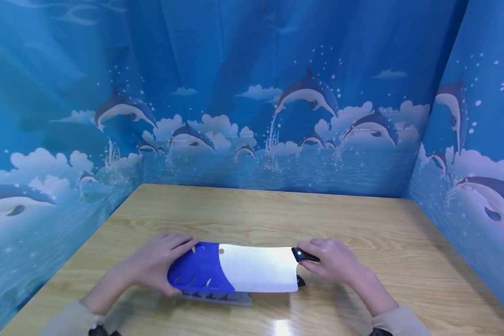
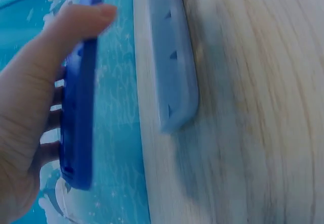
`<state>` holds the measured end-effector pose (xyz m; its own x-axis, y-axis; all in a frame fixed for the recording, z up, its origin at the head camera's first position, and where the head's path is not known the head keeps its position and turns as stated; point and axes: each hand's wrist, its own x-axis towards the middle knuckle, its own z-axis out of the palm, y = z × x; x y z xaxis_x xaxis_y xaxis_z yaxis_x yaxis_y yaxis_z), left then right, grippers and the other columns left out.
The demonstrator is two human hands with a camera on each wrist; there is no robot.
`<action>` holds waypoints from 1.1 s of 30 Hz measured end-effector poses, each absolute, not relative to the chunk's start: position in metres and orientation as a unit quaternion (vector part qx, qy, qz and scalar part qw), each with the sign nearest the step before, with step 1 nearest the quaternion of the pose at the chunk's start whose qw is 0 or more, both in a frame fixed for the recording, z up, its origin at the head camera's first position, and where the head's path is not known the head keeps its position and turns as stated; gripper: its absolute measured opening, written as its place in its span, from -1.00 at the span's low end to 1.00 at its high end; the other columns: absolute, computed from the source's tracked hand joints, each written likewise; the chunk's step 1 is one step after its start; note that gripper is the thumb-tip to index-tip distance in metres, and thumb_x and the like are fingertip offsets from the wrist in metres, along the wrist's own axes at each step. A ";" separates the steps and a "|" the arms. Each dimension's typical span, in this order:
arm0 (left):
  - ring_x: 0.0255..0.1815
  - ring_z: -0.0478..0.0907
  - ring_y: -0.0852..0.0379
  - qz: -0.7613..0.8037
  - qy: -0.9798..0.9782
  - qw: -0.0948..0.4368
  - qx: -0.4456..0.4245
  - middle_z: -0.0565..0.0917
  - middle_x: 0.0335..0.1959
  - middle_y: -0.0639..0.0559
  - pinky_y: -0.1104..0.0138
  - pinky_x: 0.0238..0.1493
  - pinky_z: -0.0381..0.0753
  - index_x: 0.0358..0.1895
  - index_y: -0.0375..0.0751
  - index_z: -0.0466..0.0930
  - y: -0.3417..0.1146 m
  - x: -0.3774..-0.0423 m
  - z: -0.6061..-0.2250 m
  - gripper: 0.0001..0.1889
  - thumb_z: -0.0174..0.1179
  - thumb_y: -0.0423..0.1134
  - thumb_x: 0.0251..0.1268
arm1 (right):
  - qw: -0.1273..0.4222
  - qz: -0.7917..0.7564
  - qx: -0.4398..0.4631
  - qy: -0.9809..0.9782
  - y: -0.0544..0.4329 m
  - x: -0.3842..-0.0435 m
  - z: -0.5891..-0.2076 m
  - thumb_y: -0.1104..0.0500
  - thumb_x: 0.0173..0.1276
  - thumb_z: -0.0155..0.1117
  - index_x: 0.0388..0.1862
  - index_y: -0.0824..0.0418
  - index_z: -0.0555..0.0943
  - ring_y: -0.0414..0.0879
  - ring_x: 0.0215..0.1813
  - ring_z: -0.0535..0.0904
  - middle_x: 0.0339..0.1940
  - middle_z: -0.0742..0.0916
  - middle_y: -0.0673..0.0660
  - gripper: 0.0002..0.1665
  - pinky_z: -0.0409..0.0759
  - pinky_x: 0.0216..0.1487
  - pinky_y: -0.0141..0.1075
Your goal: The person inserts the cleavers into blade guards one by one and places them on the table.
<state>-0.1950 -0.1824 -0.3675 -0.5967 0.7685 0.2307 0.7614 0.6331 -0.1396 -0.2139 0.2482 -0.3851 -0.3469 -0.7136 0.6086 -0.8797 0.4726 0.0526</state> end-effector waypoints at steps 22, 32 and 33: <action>0.18 0.28 -0.12 -0.083 -0.886 0.197 -0.412 0.38 0.19 -0.07 -0.08 0.01 0.39 0.36 -0.08 0.25 -0.182 -0.178 -0.380 0.13 0.27 0.49 -0.40 | 0.294 0.119 0.503 -0.804 0.257 -0.191 -0.387 -0.08 0.29 0.19 -0.12 0.16 0.60 -0.41 -0.55 0.43 -0.46 0.60 -0.10 -0.64 0.33 -0.63 -0.59; 0.18 0.31 -0.08 -0.144 -0.873 0.191 -0.425 0.43 0.23 0.09 -0.12 -0.04 0.40 0.38 0.08 0.23 -0.182 -0.168 -0.380 0.12 0.34 0.43 -0.45 | 0.268 0.139 0.463 -0.833 0.255 -0.160 -0.380 0.00 0.20 0.29 -0.11 0.12 0.59 -0.53 -0.59 0.18 -0.48 0.48 -0.23 -0.67 0.12 -0.64 -0.70; 0.18 0.31 -0.08 -0.146 -0.875 0.186 -0.423 0.43 0.23 0.12 -0.12 -0.04 0.40 0.39 0.10 0.21 -0.182 -0.166 -0.378 0.11 0.33 0.44 -0.43 | 0.260 0.146 0.460 -0.836 0.256 -0.157 -0.379 0.04 0.17 0.33 -0.09 0.12 0.59 -0.53 -0.59 0.18 -0.48 0.48 -0.23 -0.66 0.12 -0.64 -0.71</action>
